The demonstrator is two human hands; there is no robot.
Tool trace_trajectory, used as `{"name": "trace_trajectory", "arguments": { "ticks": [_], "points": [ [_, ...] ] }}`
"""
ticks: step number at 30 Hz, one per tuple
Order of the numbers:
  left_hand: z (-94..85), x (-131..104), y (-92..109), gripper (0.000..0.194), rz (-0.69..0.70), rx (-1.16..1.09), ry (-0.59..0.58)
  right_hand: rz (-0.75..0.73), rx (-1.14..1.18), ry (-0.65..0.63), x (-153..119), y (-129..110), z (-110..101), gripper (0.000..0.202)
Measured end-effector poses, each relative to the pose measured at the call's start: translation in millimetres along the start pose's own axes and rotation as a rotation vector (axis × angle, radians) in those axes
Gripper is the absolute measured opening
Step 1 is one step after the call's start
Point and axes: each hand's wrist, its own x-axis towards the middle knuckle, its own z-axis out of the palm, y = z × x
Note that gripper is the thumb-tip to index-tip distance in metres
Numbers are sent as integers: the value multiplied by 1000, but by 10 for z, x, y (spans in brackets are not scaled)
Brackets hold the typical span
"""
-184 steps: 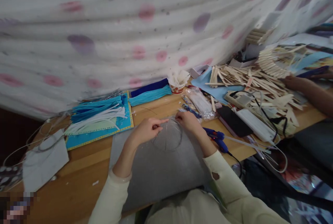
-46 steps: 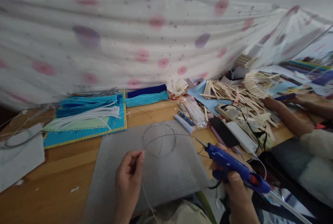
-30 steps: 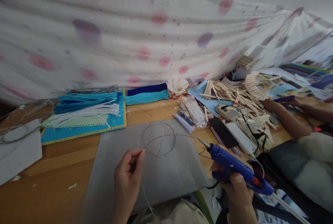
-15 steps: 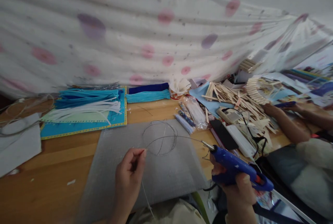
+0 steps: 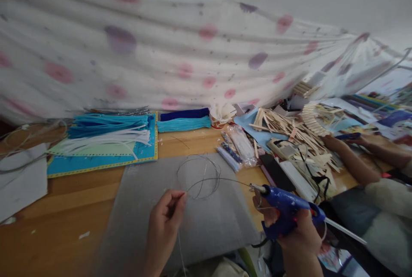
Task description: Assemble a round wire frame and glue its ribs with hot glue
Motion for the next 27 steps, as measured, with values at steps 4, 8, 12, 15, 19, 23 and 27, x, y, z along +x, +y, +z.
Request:
{"name": "trace_trajectory", "arguments": {
  "ticks": [4,8,12,15,19,23,27],
  "points": [
    [13,31,-42,43,-35,-40,-18,49,9,-26,36,1,27,61],
    [44,24,-4,44,-77,-113,-32,60,56,-91,76,-58,142,63],
    [52,16,-4,45,-121,-165,-85,74,78,-139,92,-131,275,63],
    [48,26,-32,46,-121,-142,-111,54,72,-108,101,-192,358,61],
    [55,32,-58,47,-126,-144,-112,10,67,-109,116,-243,406,62],
    [61,28,-66,45,-108,-136,-107,7,36,-119,110,-222,361,64],
    [51,24,-70,42,-74,-97,-81,-31,40,-126,121,-223,345,63]
  ]
}}
